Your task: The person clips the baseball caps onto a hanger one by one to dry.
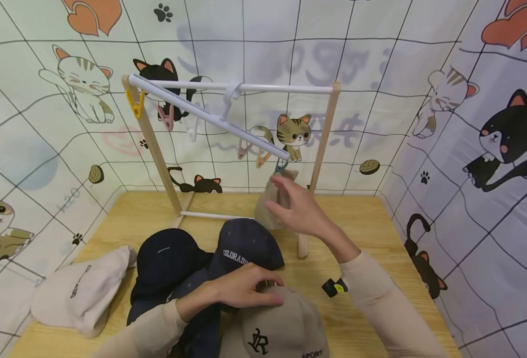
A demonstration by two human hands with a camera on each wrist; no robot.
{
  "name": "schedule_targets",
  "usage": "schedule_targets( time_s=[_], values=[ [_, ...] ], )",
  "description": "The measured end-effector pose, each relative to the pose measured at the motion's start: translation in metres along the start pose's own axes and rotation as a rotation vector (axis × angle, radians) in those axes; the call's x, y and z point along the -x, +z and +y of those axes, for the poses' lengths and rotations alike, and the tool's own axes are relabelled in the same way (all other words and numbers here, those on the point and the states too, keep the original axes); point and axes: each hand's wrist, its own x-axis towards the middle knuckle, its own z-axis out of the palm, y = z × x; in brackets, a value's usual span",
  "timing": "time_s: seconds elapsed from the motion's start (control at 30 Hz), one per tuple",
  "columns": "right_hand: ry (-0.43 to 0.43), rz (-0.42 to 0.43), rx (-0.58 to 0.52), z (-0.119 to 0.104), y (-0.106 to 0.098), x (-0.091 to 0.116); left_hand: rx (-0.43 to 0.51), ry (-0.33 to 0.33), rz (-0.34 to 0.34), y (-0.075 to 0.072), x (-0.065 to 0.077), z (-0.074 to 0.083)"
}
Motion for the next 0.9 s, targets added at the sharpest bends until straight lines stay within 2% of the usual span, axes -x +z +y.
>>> schedule_targets(
  time_s=[0.27,0.47,0.63,0.73,0.9],
  values=[
    [0.091,-0.047,-0.088,0.0,0.0,-0.016,0.047,0.018,0.04,-0.003,0.002,0.001],
    [0.162,-0.02,-0.258,-0.002,0.007,-0.026,0.071,0.017,0.048,-0.004,0.005,0.002],
    [0.244,0.008,-0.297,-0.006,0.013,-0.034,0.079,0.04,0.028,-0.006,0.006,0.002],
    [0.256,0.054,-0.312,-0.007,0.016,-0.04,0.076,0.073,0.007,-0.008,0.007,0.001],
    [0.27,0.107,-0.359,-0.009,0.019,-0.047,0.1,0.112,-0.066,-0.014,0.01,0.002]
  ],
)
